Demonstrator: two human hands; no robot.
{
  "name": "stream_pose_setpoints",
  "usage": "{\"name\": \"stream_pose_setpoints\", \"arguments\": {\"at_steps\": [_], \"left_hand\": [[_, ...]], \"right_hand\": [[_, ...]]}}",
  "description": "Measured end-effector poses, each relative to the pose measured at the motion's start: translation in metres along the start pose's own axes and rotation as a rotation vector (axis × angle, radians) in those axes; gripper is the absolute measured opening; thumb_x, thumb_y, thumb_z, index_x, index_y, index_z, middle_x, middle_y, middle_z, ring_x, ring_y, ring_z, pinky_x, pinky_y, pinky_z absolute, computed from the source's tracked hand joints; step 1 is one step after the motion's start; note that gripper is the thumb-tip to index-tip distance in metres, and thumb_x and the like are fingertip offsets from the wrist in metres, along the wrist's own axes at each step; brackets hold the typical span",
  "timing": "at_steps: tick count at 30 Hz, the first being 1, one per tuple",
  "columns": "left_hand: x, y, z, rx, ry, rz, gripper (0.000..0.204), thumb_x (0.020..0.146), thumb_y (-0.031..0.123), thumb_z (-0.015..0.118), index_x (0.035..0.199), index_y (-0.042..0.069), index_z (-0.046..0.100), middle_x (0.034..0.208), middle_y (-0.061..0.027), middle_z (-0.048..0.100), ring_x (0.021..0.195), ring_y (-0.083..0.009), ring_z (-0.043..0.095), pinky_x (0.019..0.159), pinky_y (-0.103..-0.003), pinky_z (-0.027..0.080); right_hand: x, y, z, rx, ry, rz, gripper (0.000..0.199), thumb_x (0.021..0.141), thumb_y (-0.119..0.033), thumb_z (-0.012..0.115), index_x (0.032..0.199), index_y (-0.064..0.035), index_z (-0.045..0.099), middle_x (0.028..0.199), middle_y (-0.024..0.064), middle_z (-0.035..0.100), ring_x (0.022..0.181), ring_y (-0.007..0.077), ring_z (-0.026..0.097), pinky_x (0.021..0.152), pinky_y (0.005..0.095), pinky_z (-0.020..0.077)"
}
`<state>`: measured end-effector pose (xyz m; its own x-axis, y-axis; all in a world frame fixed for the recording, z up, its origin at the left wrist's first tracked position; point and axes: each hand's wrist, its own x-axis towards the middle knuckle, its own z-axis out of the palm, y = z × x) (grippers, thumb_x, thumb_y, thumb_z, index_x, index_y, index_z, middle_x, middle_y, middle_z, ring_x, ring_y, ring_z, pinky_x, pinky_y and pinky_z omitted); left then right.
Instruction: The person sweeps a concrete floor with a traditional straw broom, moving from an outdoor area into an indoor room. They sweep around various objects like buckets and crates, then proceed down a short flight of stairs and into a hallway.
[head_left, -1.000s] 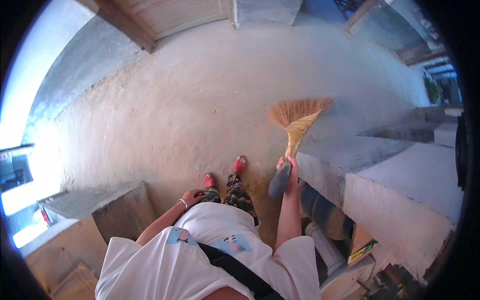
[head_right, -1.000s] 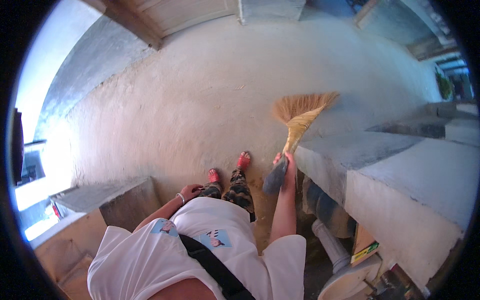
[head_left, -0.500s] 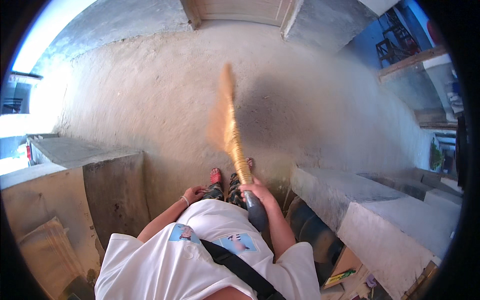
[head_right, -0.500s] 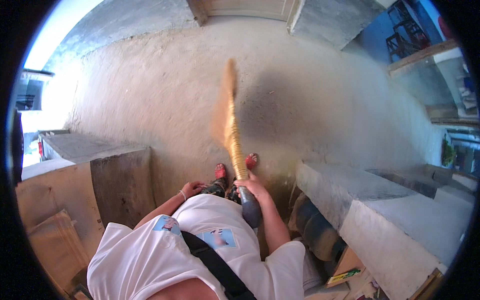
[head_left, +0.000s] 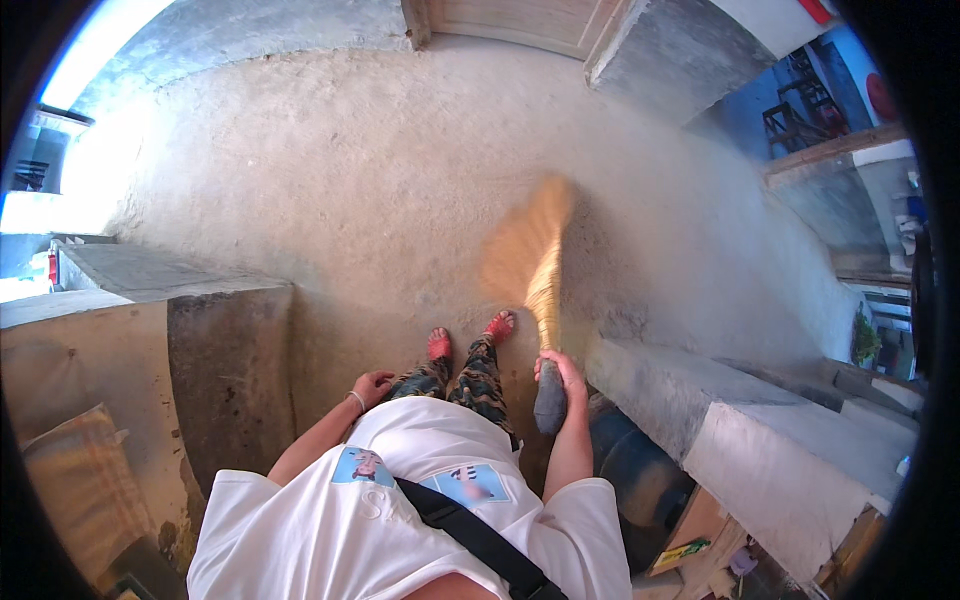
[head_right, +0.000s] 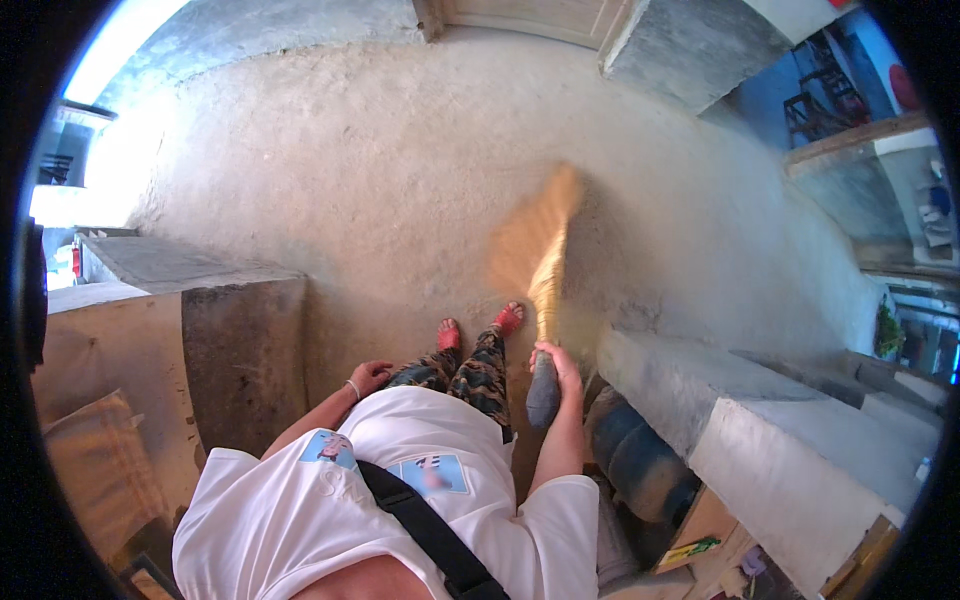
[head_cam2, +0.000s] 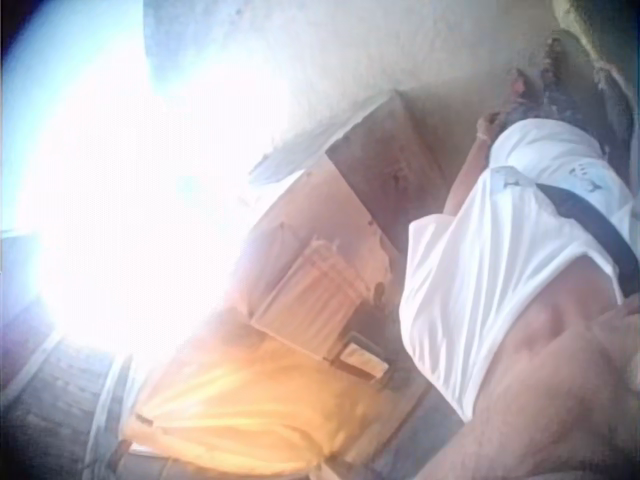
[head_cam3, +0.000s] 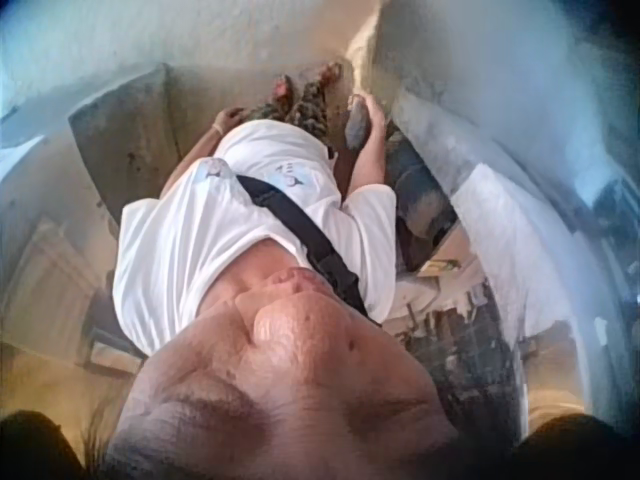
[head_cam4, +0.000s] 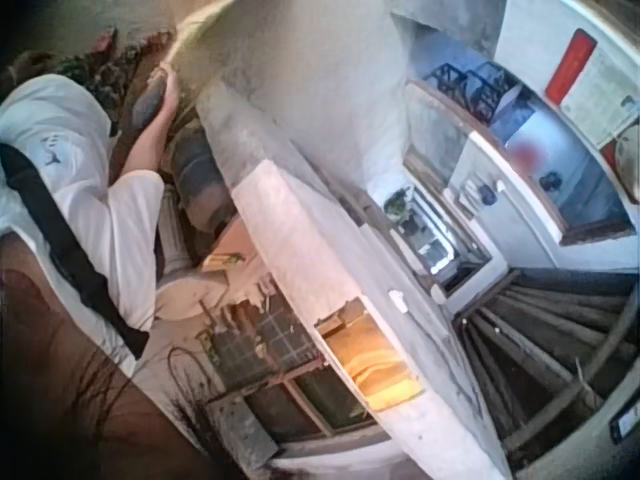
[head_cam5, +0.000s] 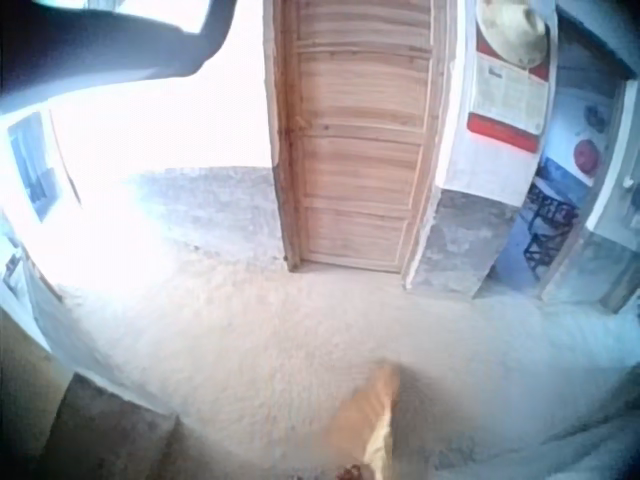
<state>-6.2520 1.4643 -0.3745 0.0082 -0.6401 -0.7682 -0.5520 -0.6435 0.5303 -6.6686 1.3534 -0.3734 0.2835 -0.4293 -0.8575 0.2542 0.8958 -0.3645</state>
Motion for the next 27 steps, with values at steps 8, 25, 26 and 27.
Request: {"name": "stream_pose_setpoints", "arguments": {"at_steps": [8,25,26,27], "left_hand": [[-0.001,-0.028,0.031,0.029,-0.015,0.065,0.028,0.075,0.014,0.055,0.101,0.005,0.059,0.086,-0.0128,0.063,0.077,-0.0183,0.060,0.073,-0.029,0.047],[-0.010,0.031,0.104,0.124,0.073,0.025,0.027,0.074,0.016,0.054,0.099,0.007,0.061,0.085,-0.0141,0.063,0.078,-0.0219,0.061,0.073,-0.030,0.047],[-0.008,0.030,0.109,0.119,0.075,0.033,0.027,0.073,0.016,0.054,0.098,0.008,0.061,0.085,-0.0141,0.063,0.078,-0.0221,0.061,0.073,-0.030,0.047],[-0.006,0.030,0.113,0.116,0.075,0.035,0.027,0.073,0.016,0.054,0.098,0.008,0.061,0.085,-0.0140,0.063,0.078,-0.0222,0.061,0.073,-0.031,0.047]], "right_hand": [[-0.036,0.017,0.025,0.030,0.115,-0.169,0.023,0.072,-0.013,0.059,0.089,-0.0038,0.046,0.064,0.0087,0.053,0.050,0.0181,0.053,0.043,0.0307,0.0467],[-0.055,-0.008,-0.195,0.086,0.147,-0.065,0.022,0.073,-0.023,0.055,0.081,-0.0031,0.050,0.062,0.0089,0.055,0.048,0.0194,0.054,0.044,0.0301,0.0449],[-0.050,-0.019,-0.206,0.114,0.160,-0.030,0.022,0.072,-0.021,0.056,0.082,-0.0032,0.048,0.061,0.0092,0.054,0.047,0.0196,0.053,0.042,0.0312,0.0444],[-0.039,-0.023,-0.202,0.150,0.344,-0.126,0.021,0.072,-0.022,0.054,0.083,-0.0042,0.048,0.053,0.0097,0.052,0.043,0.0201,0.051,0.041,0.0315,0.0431]]}}
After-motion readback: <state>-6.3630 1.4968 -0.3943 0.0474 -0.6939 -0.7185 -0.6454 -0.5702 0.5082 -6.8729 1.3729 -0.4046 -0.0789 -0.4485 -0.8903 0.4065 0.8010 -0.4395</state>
